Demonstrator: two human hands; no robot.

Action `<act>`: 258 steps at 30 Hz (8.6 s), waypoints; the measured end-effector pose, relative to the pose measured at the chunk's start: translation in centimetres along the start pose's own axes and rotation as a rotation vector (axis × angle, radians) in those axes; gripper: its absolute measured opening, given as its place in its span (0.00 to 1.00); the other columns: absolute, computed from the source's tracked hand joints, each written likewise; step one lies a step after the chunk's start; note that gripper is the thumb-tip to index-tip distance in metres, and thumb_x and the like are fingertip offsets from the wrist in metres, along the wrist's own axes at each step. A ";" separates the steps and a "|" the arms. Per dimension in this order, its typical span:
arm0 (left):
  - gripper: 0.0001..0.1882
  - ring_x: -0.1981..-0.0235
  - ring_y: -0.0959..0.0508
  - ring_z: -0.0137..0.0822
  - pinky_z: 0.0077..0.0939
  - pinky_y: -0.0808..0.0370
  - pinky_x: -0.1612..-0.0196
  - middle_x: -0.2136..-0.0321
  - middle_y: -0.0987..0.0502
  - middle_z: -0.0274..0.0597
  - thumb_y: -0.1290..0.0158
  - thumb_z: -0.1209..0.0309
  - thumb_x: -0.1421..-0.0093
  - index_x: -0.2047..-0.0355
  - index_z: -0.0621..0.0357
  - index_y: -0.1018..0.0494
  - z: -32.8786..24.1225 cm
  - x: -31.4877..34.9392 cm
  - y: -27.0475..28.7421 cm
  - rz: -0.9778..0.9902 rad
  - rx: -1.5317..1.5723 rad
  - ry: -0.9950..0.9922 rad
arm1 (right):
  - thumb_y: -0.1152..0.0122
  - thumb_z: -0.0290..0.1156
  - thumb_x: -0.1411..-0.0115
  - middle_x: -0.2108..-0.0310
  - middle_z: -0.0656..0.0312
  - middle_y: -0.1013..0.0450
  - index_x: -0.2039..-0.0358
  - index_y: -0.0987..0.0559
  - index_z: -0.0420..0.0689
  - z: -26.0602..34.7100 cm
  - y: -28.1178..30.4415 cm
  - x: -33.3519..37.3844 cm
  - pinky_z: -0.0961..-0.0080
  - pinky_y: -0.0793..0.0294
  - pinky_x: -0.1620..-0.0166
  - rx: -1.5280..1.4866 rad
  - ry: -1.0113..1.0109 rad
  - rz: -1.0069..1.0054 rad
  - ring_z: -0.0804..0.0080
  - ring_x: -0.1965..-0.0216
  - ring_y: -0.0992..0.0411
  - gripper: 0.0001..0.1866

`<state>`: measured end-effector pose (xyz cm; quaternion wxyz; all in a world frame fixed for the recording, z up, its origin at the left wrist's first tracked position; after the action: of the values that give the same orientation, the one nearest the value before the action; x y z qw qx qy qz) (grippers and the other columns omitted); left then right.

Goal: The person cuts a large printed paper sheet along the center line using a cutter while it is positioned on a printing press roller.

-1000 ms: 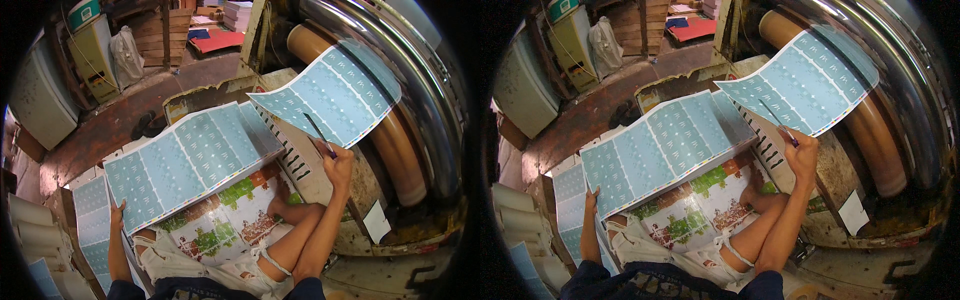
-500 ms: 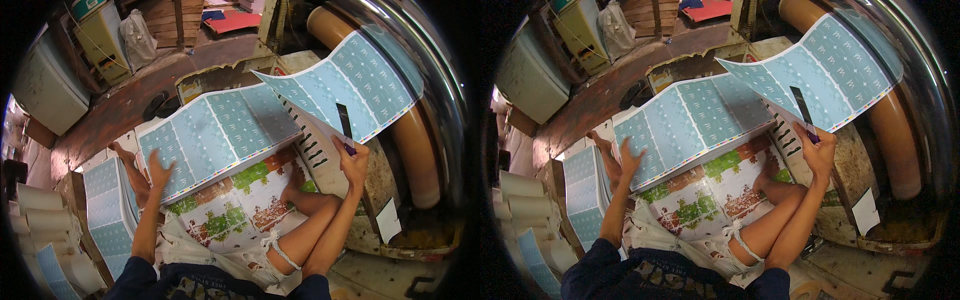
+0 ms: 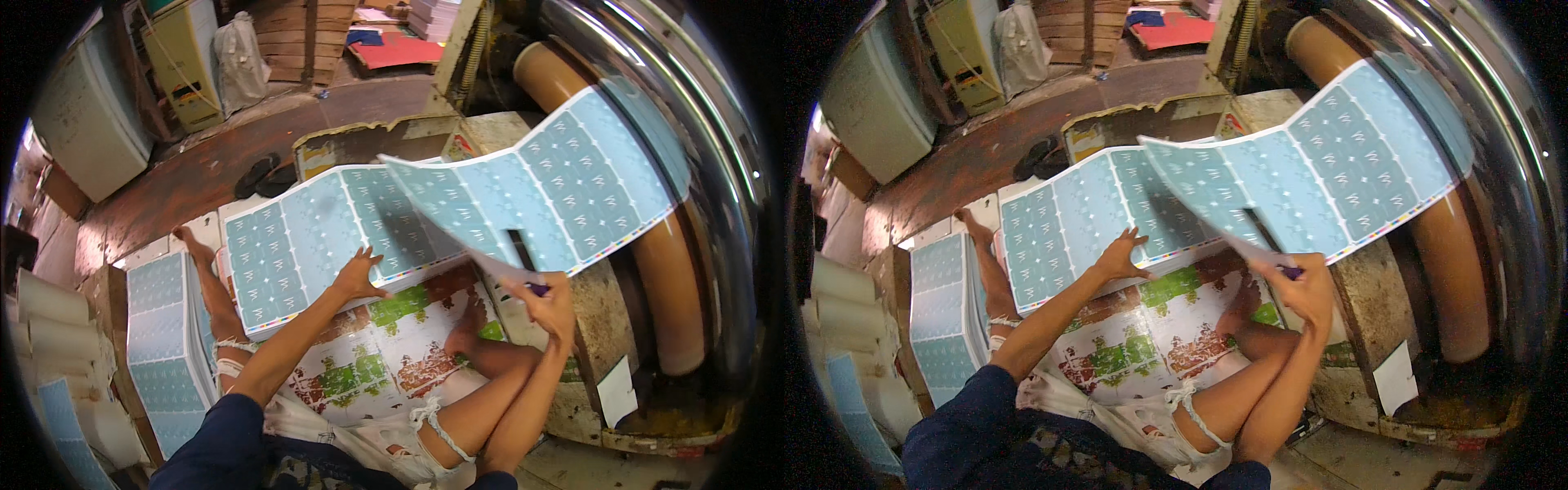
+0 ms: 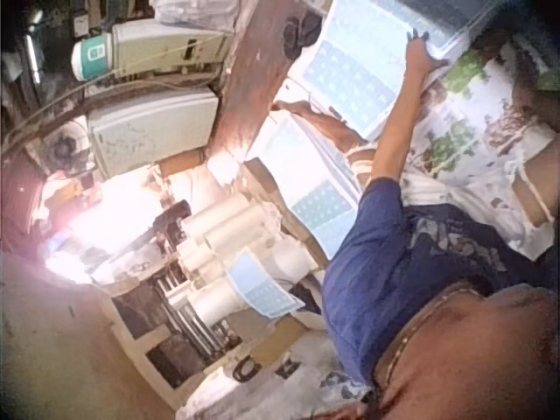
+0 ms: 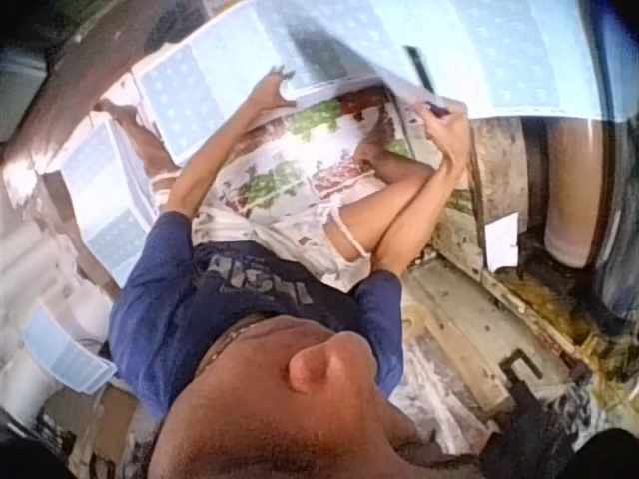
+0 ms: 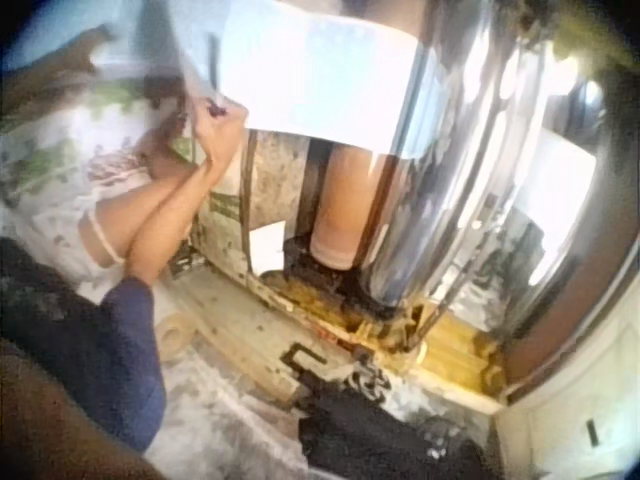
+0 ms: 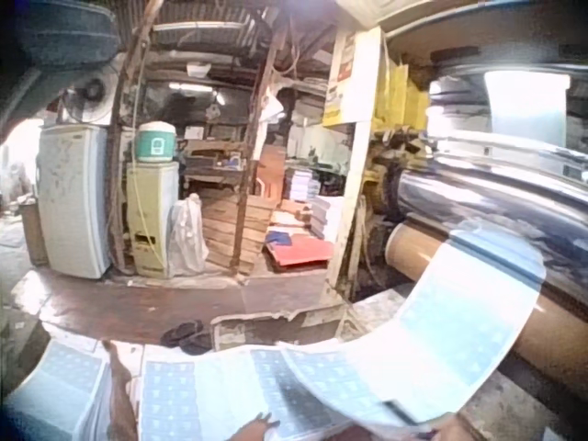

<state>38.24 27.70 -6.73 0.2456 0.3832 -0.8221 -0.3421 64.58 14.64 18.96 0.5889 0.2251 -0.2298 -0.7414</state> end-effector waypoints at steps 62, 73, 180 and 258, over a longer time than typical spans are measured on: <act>0.26 0.54 0.24 0.33 0.29 0.25 0.51 0.51 0.25 0.42 0.44 0.75 0.38 0.41 0.63 0.38 -8.3 8.8 -0.1 -0.575 1.329 0.517 | 0.38 0.14 0.55 0.49 0.59 0.28 0.48 0.23 0.53 -17.4 44.8 -22.7 0.68 0.24 0.63 0.925 0.419 -0.408 0.57 0.59 0.23 0.31; 0.24 0.57 0.23 0.31 0.28 0.23 0.54 0.54 0.24 0.41 0.46 0.75 0.37 0.41 0.61 0.36 17.3 37.7 8.1 -0.819 1.179 0.549 | 0.42 0.12 0.47 0.72 0.62 0.21 0.62 0.18 0.40 0.6 26.1 -7.1 0.80 0.28 0.66 0.326 0.462 -0.726 0.80 0.68 0.25 0.14; 0.24 0.57 0.22 0.35 0.30 0.22 0.54 0.54 0.24 0.45 0.42 0.78 0.40 0.45 0.65 0.35 6.1 33.0 7.4 -0.475 1.295 0.604 | 0.42 0.12 0.54 0.50 0.51 0.26 0.47 0.23 0.53 -6.7 25.5 -4.9 0.60 0.23 0.58 0.888 0.349 -0.451 0.51 0.58 0.23 0.33; 0.26 0.53 0.25 0.33 0.27 0.26 0.50 0.52 0.27 0.44 0.42 0.76 0.39 0.42 0.68 0.38 -7.6 9.6 10.6 -0.479 1.402 0.252 | 0.27 0.40 0.46 0.79 0.68 0.26 0.70 0.16 0.34 -28.3 10.4 29.8 0.77 0.33 0.68 0.008 -0.778 -1.069 0.81 0.76 0.34 0.18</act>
<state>32.78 22.15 7.50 -0.0449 0.6545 -0.7070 0.2643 83.62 -18.66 0.93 0.0130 0.0260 -0.2850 -0.9581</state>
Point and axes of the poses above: each hand's wrist, its own x-axis away from the middle knuckle, its own y-axis out of the back of the hand, z = x × y, the point moved 10 cm from there along -x, towards the middle knuckle
